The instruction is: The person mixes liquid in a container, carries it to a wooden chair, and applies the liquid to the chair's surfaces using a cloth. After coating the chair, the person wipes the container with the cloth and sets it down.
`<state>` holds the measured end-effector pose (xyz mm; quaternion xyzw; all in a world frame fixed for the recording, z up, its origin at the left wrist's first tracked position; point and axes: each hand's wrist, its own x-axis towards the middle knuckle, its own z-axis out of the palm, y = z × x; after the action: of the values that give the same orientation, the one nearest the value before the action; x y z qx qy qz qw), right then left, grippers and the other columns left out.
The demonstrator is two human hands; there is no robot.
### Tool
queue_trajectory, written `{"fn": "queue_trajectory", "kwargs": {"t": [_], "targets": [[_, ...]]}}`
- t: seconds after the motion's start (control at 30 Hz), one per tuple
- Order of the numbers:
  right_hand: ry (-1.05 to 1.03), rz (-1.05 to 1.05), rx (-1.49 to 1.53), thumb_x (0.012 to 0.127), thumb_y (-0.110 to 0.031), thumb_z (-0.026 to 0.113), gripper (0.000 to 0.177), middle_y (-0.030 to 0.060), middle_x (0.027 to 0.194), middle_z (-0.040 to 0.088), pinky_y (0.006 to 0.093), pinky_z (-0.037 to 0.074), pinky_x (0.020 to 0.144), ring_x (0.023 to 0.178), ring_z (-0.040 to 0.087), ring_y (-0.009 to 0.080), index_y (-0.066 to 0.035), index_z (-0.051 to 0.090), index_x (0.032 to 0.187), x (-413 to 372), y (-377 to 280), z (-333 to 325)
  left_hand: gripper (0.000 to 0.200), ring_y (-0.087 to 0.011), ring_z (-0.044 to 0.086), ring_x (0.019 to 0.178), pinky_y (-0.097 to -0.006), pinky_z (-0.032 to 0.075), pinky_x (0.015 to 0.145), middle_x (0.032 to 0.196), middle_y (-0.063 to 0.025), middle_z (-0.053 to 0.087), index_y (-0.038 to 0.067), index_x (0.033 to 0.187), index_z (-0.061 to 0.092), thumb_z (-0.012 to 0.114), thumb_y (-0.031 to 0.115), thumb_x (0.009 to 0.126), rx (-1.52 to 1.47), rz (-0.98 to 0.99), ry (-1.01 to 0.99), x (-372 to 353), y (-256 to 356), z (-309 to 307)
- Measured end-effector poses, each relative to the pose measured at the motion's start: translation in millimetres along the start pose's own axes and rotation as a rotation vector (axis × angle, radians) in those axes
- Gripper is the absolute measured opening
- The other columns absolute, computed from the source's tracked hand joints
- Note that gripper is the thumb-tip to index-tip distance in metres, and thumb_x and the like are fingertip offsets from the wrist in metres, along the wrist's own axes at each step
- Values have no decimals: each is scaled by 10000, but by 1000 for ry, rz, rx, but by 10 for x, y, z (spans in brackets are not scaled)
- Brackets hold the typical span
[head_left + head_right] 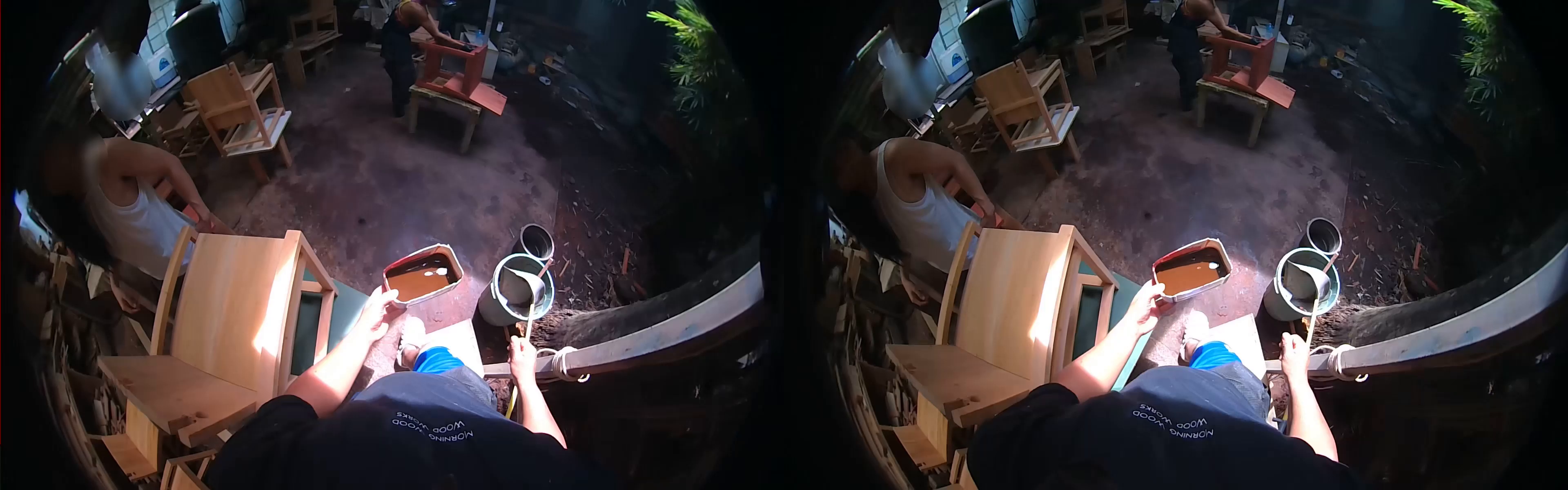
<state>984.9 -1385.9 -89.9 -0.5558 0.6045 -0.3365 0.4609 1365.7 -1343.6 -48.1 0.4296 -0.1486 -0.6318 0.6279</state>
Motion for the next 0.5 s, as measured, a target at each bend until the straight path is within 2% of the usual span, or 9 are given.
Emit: {"fn": "queue_trajectory", "kwargs": {"t": [0.07,0.1,0.2,0.23,0.3,0.33,0.37,0.43,0.5], "targets": [[12,58,174,959,-277,504,331,-43,546,437,196,321,410,453,417,46,-79,512,694,628,28,182,399,-154,555,987,-347,451,896,1091,-36,580,125,1194,508,635,249,837,-35,6,34,610,135,-40],[44,18,131,968,-303,480,349,-47,562,418,213,302,403,446,385,52,-111,476,677,941,-62,277,377,-163,558,1015,-354,438,926,1130,-47,578,106,1196,506,613,224,854,-64,10,51,929,218,-45],[87,49,201,977,-362,443,429,-38,533,396,255,273,399,441,367,66,-121,458,622,2190,-6,508,384,-171,559,1014,-367,435,926,1126,-52,580,102,1191,503,618,232,849,-81,54,84,1862,475,-93],[65,136,113,974,-400,427,477,-22,521,416,277,294,400,427,382,91,-124,445,586,2686,-19,574,380,-173,557,1019,-375,434,929,1124,-56,581,99,1188,502,615,230,850,-95,50,90,2212,608,-83],[-74,284,133,972,-444,405,533,3,501,428,293,333,412,415,407,125,-113,428,555,3613,-266,711,394,-187,551,1037,-393,434,934,1146,-64,568,97,1207,489,611,221,853,-103,85,95,2738,834,-101],[-143,244,307,969,-483,381,578,21,482,424,313,357,415,404,422,152,-94,424,544,4162,-295,812,468,-208,526,1086,-412,416,956,1183,-69,547,111,1250,469,629,257,835,-84,85,108,2985,970,-93],[-72,285,253,968,-501,367,567,16,477,381,306,390,438,403,400,150,-111,384,557,4727,-375,966,542,-230,502,1135,-430,398,977,1220,-75,527,125,1293,449,646,294,817,-64,97,116,3315,1180,-67],[-224,117,219,968,-486,385,565,11,505,407,302,406,506,477,414,135,-81,476,585,5745,-725,1164,509,-229,517,1105,-420,413,961,1217,-82,526,112,1285,443,625,264,835,-122,132,146,3835,1419,-134],[-304,-123,-109,974,-455,396,544,6,556,444,283,401,553,552,407,106,-54,575,653,6424,-1656,1426,475,-227,532,1076,-409,428,944,1215,-89,525,98,1277,437,604,234,853,-188,162,177,4154,1557,-120]]}}
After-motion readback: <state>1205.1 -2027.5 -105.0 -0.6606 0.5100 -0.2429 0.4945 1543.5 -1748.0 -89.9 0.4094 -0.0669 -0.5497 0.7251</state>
